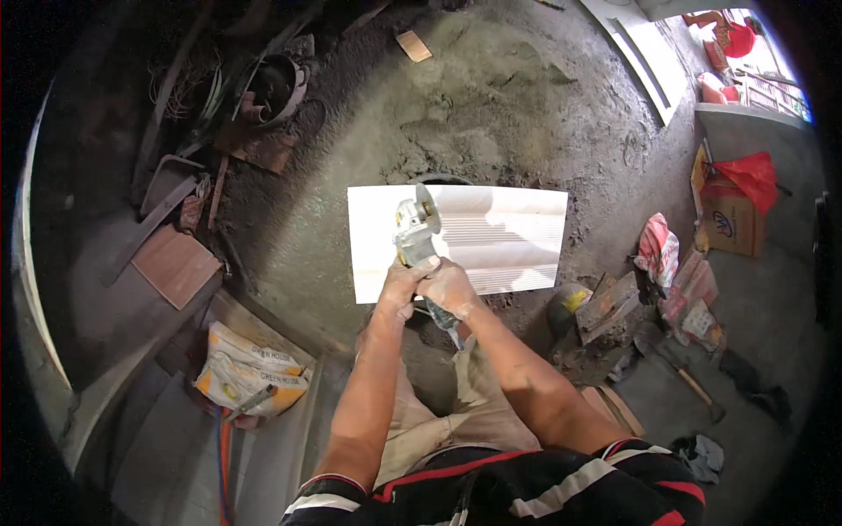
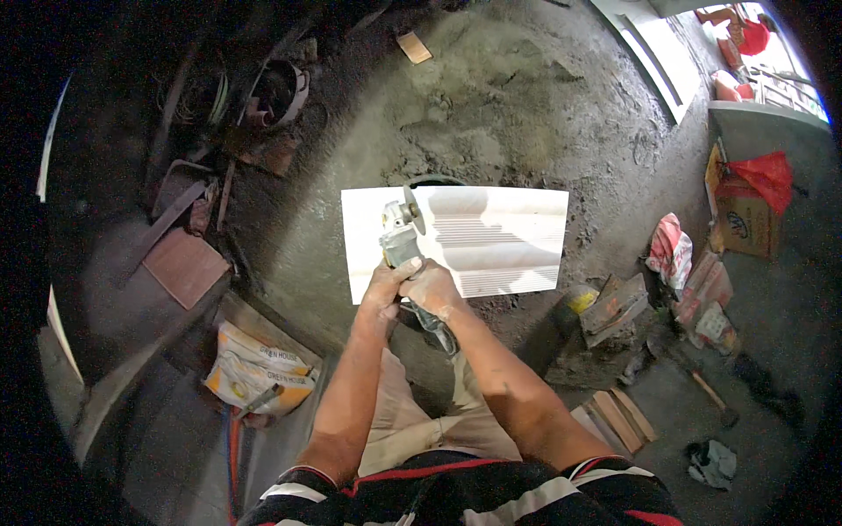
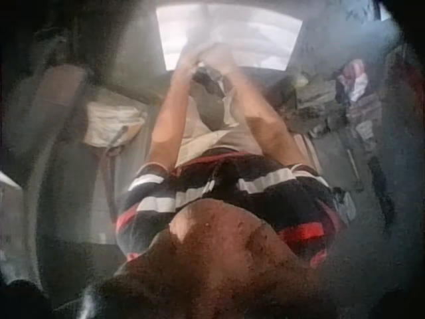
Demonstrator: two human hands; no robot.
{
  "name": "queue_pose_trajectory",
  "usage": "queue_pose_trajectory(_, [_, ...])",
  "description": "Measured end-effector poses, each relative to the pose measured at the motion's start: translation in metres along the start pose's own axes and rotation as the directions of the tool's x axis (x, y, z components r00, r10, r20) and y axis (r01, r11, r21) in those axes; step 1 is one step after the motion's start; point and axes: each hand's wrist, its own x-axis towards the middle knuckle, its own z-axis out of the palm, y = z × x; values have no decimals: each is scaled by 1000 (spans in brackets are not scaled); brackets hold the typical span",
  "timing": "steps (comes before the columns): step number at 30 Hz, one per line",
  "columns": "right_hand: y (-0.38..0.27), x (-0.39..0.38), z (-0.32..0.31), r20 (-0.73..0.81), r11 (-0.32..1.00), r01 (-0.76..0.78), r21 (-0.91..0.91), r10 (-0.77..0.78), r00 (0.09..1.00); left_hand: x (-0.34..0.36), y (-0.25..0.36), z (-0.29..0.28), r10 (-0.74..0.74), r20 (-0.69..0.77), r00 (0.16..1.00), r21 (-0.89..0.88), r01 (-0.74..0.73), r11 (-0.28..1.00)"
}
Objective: The person applies wet cement to a wall around a sink using a trowel and wipes the sink with a cloth. Then, the person uses an angle grinder to cut a tile while sitting on the floor.
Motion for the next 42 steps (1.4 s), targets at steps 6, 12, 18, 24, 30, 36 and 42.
queue_pose_trajectory(6, [-20,0,23,71,983,-133,127,125,990,-2,8,-37,-9,9,1000,-287,11,958])
queue_pose_trajectory(12, [-13,12,29,61,963,-186,197,177,982,-1,25,-19,93,-116,989,-108,-106,989])
queue_pose_trajectory(18, [-25,3,-23,194,571,-306,762,249,949,20,54,-45,124,-286,950,195,-69,978])
queue_pose_trajectory(24, [3,43,-56,281,232,-317,920,176,943,120,69,-124,432,-499,751,688,42,724])
queue_pose_trajectory(30, [19,58,-71,237,135,-269,954,213,948,152,52,-129,267,-440,857,375,-95,922])
queue_pose_trajectory(36, [3,67,-69,300,113,-319,941,156,941,152,58,-156,329,-491,807,233,-243,942])
queue_pose_trajectory(42, [-35,92,-59,297,137,-309,941,102,949,135,64,-178,399,-441,804,487,-159,859])
